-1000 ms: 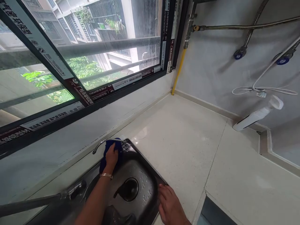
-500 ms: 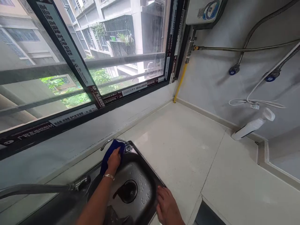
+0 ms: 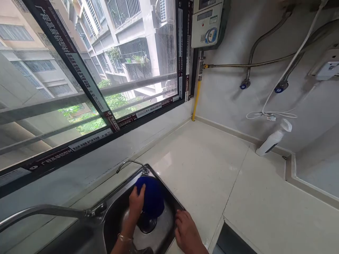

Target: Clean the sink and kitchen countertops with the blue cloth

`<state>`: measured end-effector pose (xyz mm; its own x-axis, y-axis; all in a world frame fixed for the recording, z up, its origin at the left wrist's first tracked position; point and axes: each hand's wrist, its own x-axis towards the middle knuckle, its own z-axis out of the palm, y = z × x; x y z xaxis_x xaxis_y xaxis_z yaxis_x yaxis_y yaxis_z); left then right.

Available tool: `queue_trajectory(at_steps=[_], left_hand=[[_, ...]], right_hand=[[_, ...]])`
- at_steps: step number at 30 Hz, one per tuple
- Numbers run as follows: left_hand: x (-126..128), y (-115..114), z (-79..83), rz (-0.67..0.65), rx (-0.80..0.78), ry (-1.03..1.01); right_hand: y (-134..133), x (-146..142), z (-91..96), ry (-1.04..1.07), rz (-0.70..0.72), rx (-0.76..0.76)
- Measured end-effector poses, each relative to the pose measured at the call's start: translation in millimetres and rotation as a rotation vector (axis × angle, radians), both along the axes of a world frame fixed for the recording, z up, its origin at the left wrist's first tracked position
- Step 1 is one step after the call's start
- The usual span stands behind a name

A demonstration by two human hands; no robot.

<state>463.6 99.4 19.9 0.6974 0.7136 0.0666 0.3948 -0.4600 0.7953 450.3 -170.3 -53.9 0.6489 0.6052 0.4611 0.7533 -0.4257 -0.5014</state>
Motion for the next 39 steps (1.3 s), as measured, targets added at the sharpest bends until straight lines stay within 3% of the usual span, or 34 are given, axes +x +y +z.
queue_trajectory(at_steps=[6, 8, 10, 14, 21, 27, 39], left_hand=[[40.7, -109.7, -10.4, -0.452, 0.132, -0.027], [42.2, -130.8, -19.7, -0.562, 0.159, -0.016], [41.4, -138.5, -28.8, -0.585, 0.221, 0.004], [48.4, -132.9, -43.4, -0.449, 0.292, 0.152], [87.6, -129.0, -61.2, -0.123, 0.174, 0.348], [111.3, -103.1, -52.6, -0.045, 0.207, 0.397], [152.3, -62.5, -41.4, 0.102, 0.377, 0.484]], right_hand=[[0.9, 3.4, -6.1, -0.011, 0.023, -0.023], [0.7, 4.8, -8.3, -0.009, 0.035, -0.022], [-0.1, 5.6, -12.1, -0.017, 0.035, -0.016], [-3.9, 5.3, -23.1, -0.043, 0.037, -0.022], [-13.3, 6.6, -25.2, -0.138, 0.063, -0.072], [-18.4, 11.3, -21.3, -0.244, 0.084, -0.093], [-24.7, 15.1, -25.9, -0.233, 0.098, -0.184]])
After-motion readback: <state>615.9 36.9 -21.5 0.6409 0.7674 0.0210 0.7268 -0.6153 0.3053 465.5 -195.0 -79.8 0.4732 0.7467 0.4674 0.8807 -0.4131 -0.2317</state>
